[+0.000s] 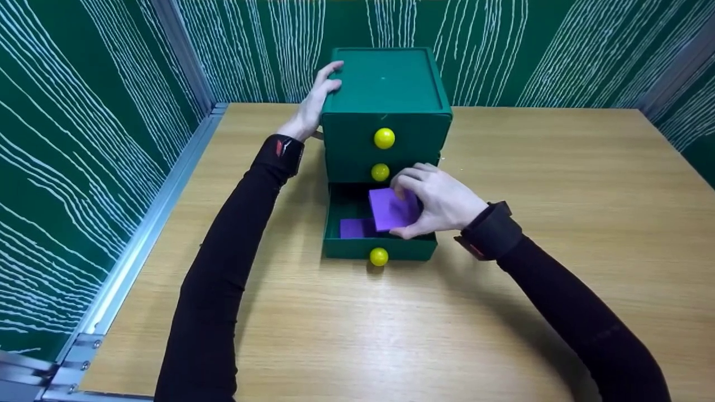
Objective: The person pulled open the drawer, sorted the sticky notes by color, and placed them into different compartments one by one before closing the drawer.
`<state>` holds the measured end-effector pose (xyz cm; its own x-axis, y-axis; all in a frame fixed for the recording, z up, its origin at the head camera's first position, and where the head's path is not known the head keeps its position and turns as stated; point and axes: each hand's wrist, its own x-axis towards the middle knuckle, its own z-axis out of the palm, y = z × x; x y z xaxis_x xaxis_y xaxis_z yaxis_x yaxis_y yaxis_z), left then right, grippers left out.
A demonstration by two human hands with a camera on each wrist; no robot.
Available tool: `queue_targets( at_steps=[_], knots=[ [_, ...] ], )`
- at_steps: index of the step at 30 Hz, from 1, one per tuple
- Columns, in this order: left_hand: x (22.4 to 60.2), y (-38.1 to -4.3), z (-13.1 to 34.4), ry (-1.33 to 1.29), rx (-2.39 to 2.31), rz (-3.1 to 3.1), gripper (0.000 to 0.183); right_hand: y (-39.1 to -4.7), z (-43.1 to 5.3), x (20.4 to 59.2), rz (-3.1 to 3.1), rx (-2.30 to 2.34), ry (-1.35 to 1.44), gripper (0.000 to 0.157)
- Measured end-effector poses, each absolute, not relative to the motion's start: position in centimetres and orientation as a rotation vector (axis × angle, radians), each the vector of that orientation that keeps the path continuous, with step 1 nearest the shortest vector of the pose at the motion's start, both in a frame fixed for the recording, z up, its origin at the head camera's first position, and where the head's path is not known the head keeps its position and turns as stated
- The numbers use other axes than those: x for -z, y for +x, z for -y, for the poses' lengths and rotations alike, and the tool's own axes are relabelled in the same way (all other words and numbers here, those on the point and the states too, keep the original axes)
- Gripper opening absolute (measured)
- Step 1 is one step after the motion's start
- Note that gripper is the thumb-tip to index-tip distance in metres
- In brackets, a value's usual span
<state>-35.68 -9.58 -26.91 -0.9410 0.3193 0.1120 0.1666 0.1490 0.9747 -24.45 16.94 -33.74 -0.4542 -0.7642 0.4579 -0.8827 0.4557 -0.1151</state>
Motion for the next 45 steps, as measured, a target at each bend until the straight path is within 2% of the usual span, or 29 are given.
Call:
queue_targets(
  at_steps=[13, 23, 32, 45],
  knots=[
    [26.9, -35.4, 9.7, 0.444, -1.871, -2.286, 0.057, -23.3, -18.0, 33.8, 2.356, -0.551, 1.42, 0.057],
    [27.0, -35.6, 9.5, 0.47, -1.883, -2.277, 0.057, -18.5, -16.8, 33.8, 2.17, -0.388, 1.618, 0.052],
    [27.0, -35.5, 9.7, 0.495, -1.903, -2.283, 0.058, -14.3, -16.6, 35.5, 2.125, -0.205, 1.789, 0.057],
    [27.2, -35.6, 9.7, 0.503, -1.92, -2.269, 0.059, -14.2, -17.8, 37.8, 2.253, 0.038, 1.658, 0.073]
  ],
)
